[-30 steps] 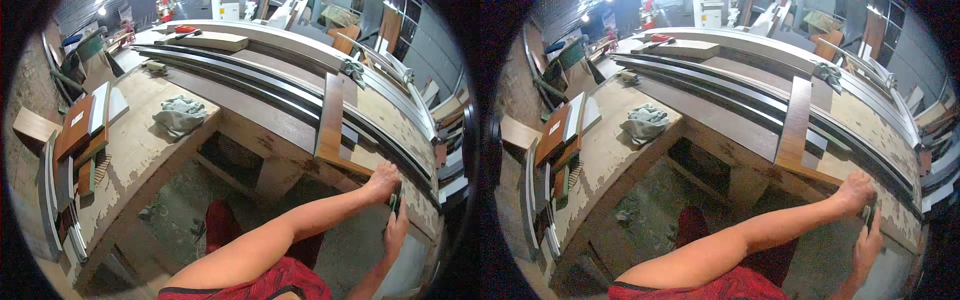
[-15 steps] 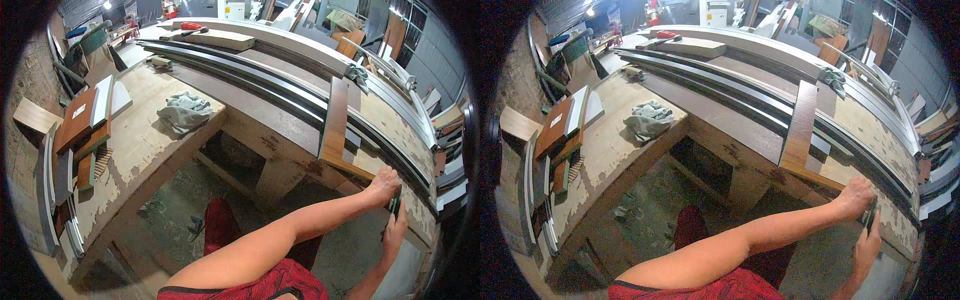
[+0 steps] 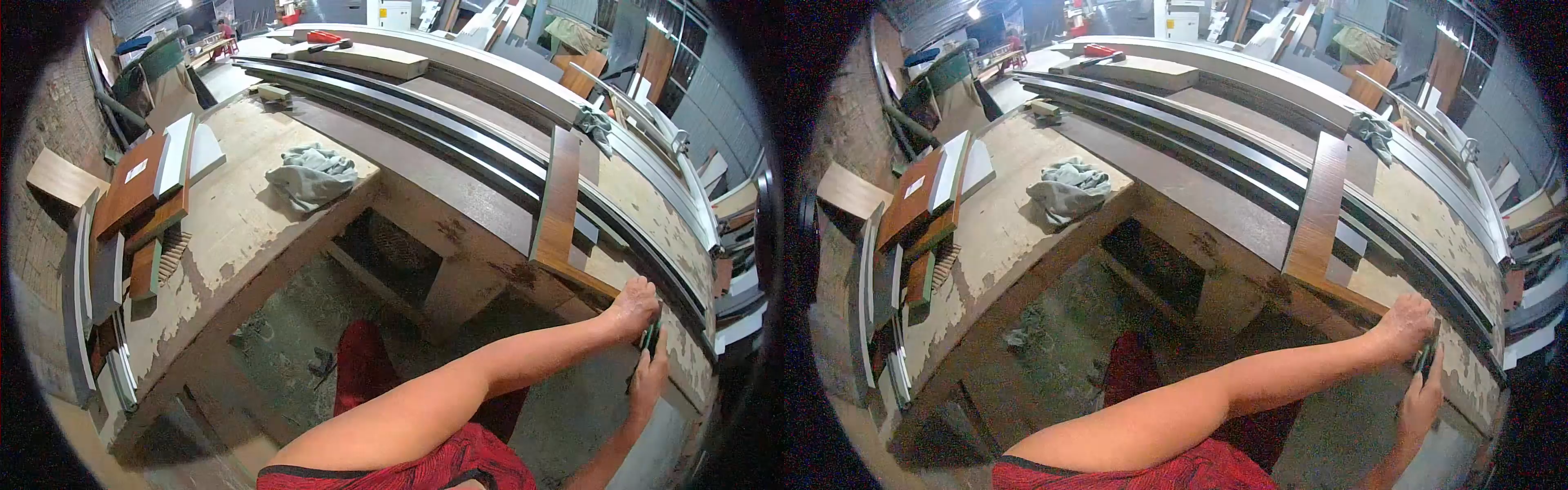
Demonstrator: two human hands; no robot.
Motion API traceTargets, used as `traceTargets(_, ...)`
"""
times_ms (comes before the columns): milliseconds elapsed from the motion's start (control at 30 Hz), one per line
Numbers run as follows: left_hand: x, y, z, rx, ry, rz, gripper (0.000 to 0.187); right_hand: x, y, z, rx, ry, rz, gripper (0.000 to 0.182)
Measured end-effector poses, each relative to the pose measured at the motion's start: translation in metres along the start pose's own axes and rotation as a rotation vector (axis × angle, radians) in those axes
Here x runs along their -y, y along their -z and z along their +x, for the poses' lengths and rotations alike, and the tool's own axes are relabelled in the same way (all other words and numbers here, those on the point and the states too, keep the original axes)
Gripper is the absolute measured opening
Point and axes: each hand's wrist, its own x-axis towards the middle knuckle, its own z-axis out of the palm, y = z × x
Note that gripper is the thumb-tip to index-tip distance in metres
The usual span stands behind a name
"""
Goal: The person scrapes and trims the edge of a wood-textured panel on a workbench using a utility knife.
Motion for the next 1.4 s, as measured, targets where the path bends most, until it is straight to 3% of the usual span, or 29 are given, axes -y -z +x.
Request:
traceTargets(200, 0.002, -0.009, 0.003, -0.013, -0.012, 0.012, 0.018, -0.008, 0.000, -0.026, -0.082, 0.123, -0.015, 0.053)
traceTargets(300, 0.006, -0.024, 0.003, -0.113, -0.028, -0.048, 0.022, 0.012, 0.007, -0.022, -0.006, -0.038, -0.065, 0.053)
traceTargets(333, 0.006, -0.024, 0.002, -0.149, -0.033, -0.080, 0.024, 0.005, 0.005, -0.016, -0.024, 0.013, -0.047, 0.054)
traceTargets(400, 0.003, -0.018, 0.001, -0.089, -0.013, -0.031, 0.024, -0.014, -0.002, 0.003, -0.062, 0.118, -0.012, 0.056)
traceTargets(700, 0.005, -0.021, 0.000, -0.122, -0.027, -0.080, 0.025, -0.009, 0.001, -0.027, -0.094, 0.128, -0.046, 0.056)
traceTargets(900, 0.001, -0.012, 0.000, -0.107, -0.002, -0.060, 0.021, 0.006, 0.005, -0.022, -0.037, 0.006, -0.021, 0.053)
traceTargets(1067, 0.001, -0.014, 0.002, -0.081, 0.004, -0.057, 0.020, -0.024, -0.003, 0.003, -0.050, 0.101, -0.010, 0.056)
traceTargets(1400, -0.001, 0.004, 0.001, 0.009, -0.012, -0.040, 0.019, -0.019, -0.004, -0.019, -0.109, 0.121, -0.040, 0.052)
